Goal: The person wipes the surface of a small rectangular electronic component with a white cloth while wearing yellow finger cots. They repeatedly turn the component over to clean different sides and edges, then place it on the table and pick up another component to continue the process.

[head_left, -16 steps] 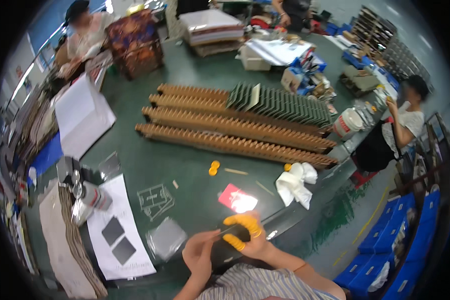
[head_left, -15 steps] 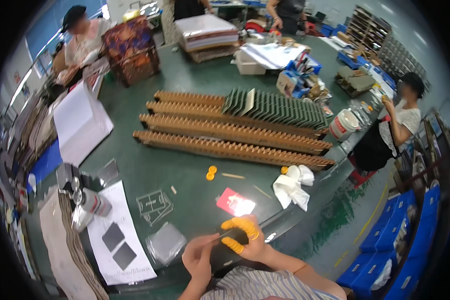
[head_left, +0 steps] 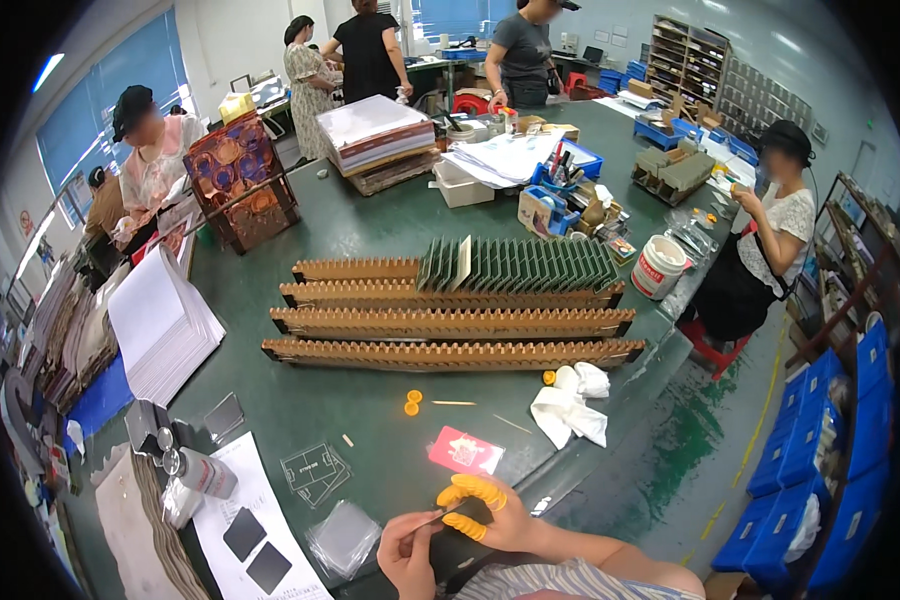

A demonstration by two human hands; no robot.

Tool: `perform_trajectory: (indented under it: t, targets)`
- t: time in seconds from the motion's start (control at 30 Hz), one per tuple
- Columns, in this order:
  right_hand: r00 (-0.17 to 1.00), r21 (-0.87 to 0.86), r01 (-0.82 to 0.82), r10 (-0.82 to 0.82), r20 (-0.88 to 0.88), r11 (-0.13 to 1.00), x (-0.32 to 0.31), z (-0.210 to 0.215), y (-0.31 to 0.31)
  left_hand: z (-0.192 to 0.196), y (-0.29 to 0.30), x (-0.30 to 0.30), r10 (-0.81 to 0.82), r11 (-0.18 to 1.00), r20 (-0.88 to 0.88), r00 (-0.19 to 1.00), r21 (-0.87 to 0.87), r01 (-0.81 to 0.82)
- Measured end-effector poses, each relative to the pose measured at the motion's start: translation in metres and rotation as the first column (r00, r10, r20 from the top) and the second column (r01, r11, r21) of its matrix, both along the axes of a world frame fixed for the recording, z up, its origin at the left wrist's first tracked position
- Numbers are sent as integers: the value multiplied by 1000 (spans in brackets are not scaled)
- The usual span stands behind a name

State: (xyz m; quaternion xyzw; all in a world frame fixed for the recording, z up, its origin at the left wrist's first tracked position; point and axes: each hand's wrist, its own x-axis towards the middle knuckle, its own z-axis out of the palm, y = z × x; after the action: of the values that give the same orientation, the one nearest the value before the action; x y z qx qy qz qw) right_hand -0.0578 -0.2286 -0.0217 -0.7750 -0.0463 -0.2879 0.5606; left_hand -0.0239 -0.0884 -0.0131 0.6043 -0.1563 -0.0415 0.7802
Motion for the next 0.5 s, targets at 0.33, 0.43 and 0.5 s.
perform_trajectory:
  t: [0.33,0.43,0.5]
  targets:
    - [998,87,-63,62,10,994,1,6,-1,-4,-1,2,-14,1000,7,1000,9,14]
    - [998,91,-66,65,16,994,1,5,-1,-5,-1,2,-2,1000,5,1000,13,2]
    - [998,95,-66,65,17,993,1,5,-1,-2,-1,2,-21,1000,-20,1000,17,21]
